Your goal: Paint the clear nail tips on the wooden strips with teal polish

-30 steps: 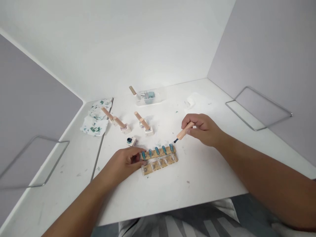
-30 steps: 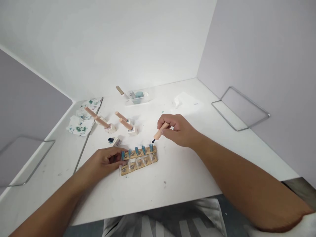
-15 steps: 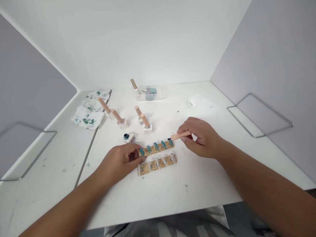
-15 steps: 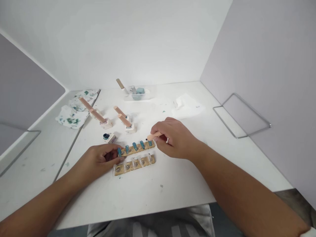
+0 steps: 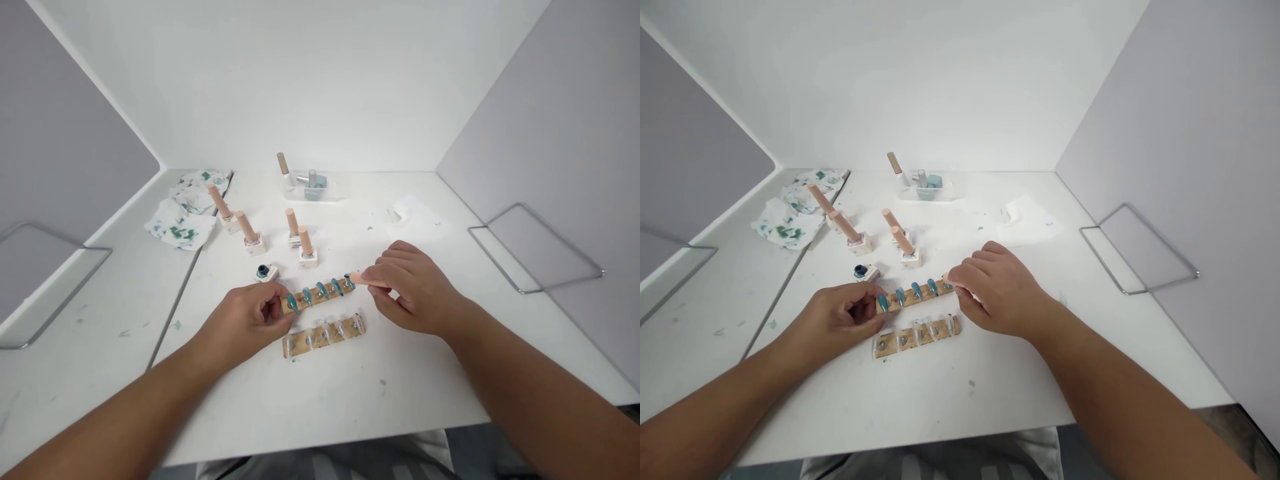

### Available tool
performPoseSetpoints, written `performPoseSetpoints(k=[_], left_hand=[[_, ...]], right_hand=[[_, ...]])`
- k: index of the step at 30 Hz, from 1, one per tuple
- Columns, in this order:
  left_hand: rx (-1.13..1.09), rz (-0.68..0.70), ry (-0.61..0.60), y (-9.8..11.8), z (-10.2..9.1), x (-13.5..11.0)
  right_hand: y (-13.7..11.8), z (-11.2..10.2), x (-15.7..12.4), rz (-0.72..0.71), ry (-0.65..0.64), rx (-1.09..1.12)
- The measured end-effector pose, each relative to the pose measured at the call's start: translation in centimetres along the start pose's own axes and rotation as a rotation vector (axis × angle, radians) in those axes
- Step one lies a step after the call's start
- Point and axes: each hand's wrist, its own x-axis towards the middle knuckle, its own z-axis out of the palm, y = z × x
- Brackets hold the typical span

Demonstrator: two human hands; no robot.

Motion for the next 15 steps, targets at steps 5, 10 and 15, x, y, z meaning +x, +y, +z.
performPoseSetpoints(k=[5, 10, 15], left_hand=[[-0.018, -0.009, 0.025, 0.22, -0.19, -0.16], [-0.023, -0.014, 0.026, 0.29, -0.12, -0.06], [-0.022, -0.009, 0.032, 0.42, -0.15, 0.03]], right_hand=[[-0.17, -0.22, -0.09, -0.009, -0.025, 0.033], [-0.23, -0.44, -0.04, -0.024, 0.0, 0.059], [-0.38, -0.05, 0.3, -0.008, 0.008, -0.018]])
